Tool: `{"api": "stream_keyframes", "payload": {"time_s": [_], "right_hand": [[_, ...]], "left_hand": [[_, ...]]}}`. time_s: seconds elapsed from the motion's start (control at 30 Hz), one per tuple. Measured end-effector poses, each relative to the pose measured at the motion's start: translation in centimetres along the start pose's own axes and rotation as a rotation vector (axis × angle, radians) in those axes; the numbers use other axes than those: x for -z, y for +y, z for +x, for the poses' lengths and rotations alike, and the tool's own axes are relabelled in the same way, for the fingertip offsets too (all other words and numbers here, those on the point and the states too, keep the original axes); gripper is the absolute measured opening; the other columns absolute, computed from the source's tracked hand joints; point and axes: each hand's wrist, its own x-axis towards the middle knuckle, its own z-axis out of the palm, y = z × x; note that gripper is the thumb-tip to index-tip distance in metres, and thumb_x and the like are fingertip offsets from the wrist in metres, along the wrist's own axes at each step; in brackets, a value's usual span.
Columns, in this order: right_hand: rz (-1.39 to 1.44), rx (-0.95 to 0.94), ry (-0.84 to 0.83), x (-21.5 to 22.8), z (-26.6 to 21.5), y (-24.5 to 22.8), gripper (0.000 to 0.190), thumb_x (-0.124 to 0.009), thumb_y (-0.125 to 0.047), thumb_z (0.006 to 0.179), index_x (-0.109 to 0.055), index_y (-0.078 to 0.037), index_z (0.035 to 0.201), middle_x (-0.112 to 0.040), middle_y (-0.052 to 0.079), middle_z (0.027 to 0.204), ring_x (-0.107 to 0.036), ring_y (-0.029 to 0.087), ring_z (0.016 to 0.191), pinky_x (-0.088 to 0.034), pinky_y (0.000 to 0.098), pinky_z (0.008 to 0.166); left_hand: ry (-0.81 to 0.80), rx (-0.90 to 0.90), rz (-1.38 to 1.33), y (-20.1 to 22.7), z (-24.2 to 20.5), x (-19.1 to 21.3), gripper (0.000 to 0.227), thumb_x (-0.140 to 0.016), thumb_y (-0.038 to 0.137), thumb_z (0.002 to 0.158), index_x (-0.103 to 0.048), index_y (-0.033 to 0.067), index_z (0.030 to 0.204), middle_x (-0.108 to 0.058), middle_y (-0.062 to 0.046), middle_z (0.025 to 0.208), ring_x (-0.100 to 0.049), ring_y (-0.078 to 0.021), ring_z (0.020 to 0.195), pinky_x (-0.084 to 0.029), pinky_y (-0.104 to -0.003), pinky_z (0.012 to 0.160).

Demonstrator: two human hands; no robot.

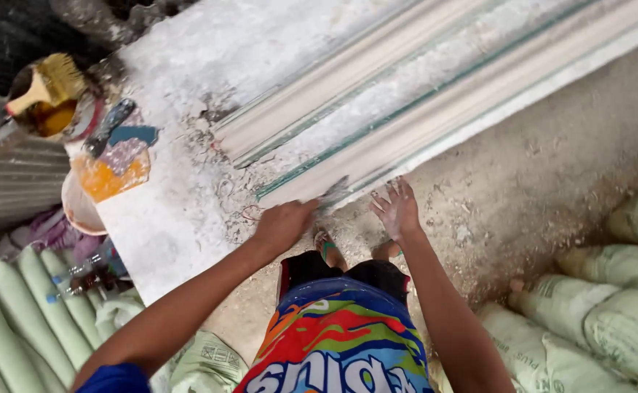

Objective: The person uses a small metal scraper to remove dust and debris from the grooves of several long white molded trim pieces laid on a workbench. They repeatedly scrape along the length of each piece, occasionally repositioning the trim to access different sections.

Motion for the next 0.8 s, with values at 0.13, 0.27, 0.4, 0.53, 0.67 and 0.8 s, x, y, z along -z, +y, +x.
{"api": "stream_keyframes", "payload": {"time_s": [0.13,0.27,0.4,0.53,0.67,0.8], "right_hand": [[-0.032,0.009,0.017,-1.2,-0.1,-1.0,0.064,-0.038,-0.054,0.105,-0.018,-0.034,0.163,-0.009,0.007,0.174,-0.017,0.044,0.157,-0.018,0.0597,0.125],[-0.083,-0.005,0.054,-3.1,-1.9,-1.5,0.061,-0.027,-0.048,0.109,-0.011,-0.031,0.165,-0.011,0.006,0.174,-0.014,0.043,0.157,-0.015,0.0582,0.126],[-0.129,-0.053,0.095,-1.5,-1.7,-2.0,0.067,-0.033,-0.056,0.105,-0.015,-0.031,0.164,-0.009,0.010,0.173,-0.011,0.043,0.156,-0.014,0.0674,0.123],[-0.207,-0.093,0.104,2.1,0.7,-4.6,0.069,-0.039,-0.062,0.098,-0.023,-0.039,0.161,-0.025,0.007,0.169,-0.015,0.043,0.157,-0.010,0.0792,0.114],[-0.254,0.075,0.129,-0.2,-1.4,-9.8,0.073,-0.037,-0.066,0.104,-0.012,-0.033,0.164,-0.015,0.016,0.170,-0.019,0.045,0.154,-0.022,0.0752,0.116],[-0.125,0.051,0.194,-3.1,-1.4,-11.2,0.061,-0.025,-0.034,0.109,-0.008,-0.019,0.165,-0.018,0.026,0.167,-0.028,0.041,0.154,-0.031,0.0487,0.127]], "left_hand": [[-0.095,0.197,0.076,-1.5,-5.6,1.5,0.036,-0.042,0.034,0.105,-0.056,0.0322,0.139,-0.072,-0.014,0.101,-0.074,-0.0411,0.087,-0.062,-0.056,0.074],[-0.040,0.157,0.036,1.0,2.4,-0.7,0.037,-0.046,0.034,0.104,-0.058,0.0273,0.138,-0.072,-0.018,0.100,-0.072,-0.0458,0.097,-0.058,-0.061,0.083],[0.102,0.003,-0.099,6.4,13.5,-4.4,0.039,-0.045,0.030,0.105,-0.059,0.0190,0.140,-0.073,-0.021,0.107,-0.072,-0.0441,0.100,-0.058,-0.059,0.085],[0.005,-0.058,-0.085,4.6,7.7,0.9,0.042,-0.046,0.025,0.103,-0.055,0.0197,0.144,-0.064,-0.020,0.133,-0.066,-0.0473,0.113,-0.054,-0.064,0.092],[-0.080,-0.086,0.381,-2.4,-5.6,0.0,0.051,-0.050,0.016,0.097,-0.042,0.0321,0.145,-0.050,-0.004,0.154,-0.074,-0.0407,0.084,-0.064,-0.058,0.068],[-0.156,-0.205,0.701,-6.5,-8.5,-4.1,0.101,-0.064,-0.013,0.075,-0.021,0.0247,0.158,-0.028,-0.009,0.165,-0.064,-0.0270,0.061,-0.050,-0.035,0.029]]}}
